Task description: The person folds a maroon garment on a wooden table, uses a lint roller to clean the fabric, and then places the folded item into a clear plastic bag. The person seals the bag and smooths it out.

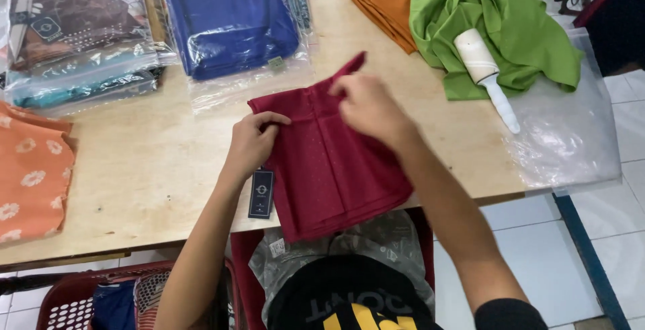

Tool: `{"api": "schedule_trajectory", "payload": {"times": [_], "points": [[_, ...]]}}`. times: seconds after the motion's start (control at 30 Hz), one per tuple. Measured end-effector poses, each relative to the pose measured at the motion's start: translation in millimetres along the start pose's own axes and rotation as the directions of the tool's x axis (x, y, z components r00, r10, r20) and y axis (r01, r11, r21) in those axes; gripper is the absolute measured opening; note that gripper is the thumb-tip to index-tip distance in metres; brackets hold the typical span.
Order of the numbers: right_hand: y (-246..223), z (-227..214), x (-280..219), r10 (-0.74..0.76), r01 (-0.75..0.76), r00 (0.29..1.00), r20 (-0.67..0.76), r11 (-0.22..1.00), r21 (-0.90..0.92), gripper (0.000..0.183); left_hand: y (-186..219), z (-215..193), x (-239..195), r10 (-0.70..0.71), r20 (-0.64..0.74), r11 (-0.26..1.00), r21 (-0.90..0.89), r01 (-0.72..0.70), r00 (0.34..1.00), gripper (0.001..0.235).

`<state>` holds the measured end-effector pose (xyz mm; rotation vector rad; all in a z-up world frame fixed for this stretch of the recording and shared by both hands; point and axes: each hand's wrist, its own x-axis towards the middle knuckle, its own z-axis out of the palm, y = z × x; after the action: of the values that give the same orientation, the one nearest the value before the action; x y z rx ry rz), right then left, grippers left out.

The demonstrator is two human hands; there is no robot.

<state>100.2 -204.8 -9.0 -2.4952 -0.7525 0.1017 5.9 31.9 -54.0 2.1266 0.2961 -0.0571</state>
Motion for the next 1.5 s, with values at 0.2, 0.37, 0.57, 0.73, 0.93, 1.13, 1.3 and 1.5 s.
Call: {"api": "schedule_trajectory", "payload": {"times": [0.2,0.37,0.57,0.73,0.93,1.13,1.3,1.5], "points": [[-65.9,111.8,45.2,0.029,-0.006,0.986,0.163,0.99,-0.138,0.04,-4.4,-1.8,-2.3,-0.211,0.074,0.906,-0.359,0.223,0.975,0.08],[-99.6,98.0,2.8,-0.071,0.12,0.969,0.235,0.972,-0.204,0.072,-36.0,-1.7,20.4,-0.174,0.124,0.872,-0.442,0.211,0.977,0.089],[-110.4,75.1,-18.5,-0.052,0.086,0.975,0.216,0.985,-0.151,0.07,31.8,-30.8,10.8,-0.197,0.236,0.925,-0.277,0.26,0.952,0.093],[-122.7,82.3,-69.6,-0.025,0.047,0.997,0.078,0.953,-0.301,0.089,0.3,-15.9,42.8,-0.163,0.114,0.984,-0.057,0.17,0.98,0.075],[-128.7,73.8,-106.7,0.011,0.104,0.978,0.209,0.843,-0.528,0.105,-36.8,-1.1,55.1,0.074,-0.055,0.997,0.01,-0.074,0.996,0.046],[-119.8,86.0,-137.2,-0.14,0.199,0.979,0.145,0.795,-0.573,0.088,-35.2,-0.9,49.2,0.322,-0.145,0.947,0.047,-0.319,0.935,0.05],[-88.1,56.6,-154.4,-0.342,0.313,0.926,0.16,0.932,0.184,0.07,-35.9,0.8,48.9,0.389,-0.151,0.921,0.048,-0.387,0.909,0.054],[25.4,-5.6,-185.0,0.204,-0.109,0.868,-0.453,0.967,0.229,0.052,-39.7,2.6,50.0,0.393,-0.16,0.919,0.096,-0.382,0.905,0.056]]}}
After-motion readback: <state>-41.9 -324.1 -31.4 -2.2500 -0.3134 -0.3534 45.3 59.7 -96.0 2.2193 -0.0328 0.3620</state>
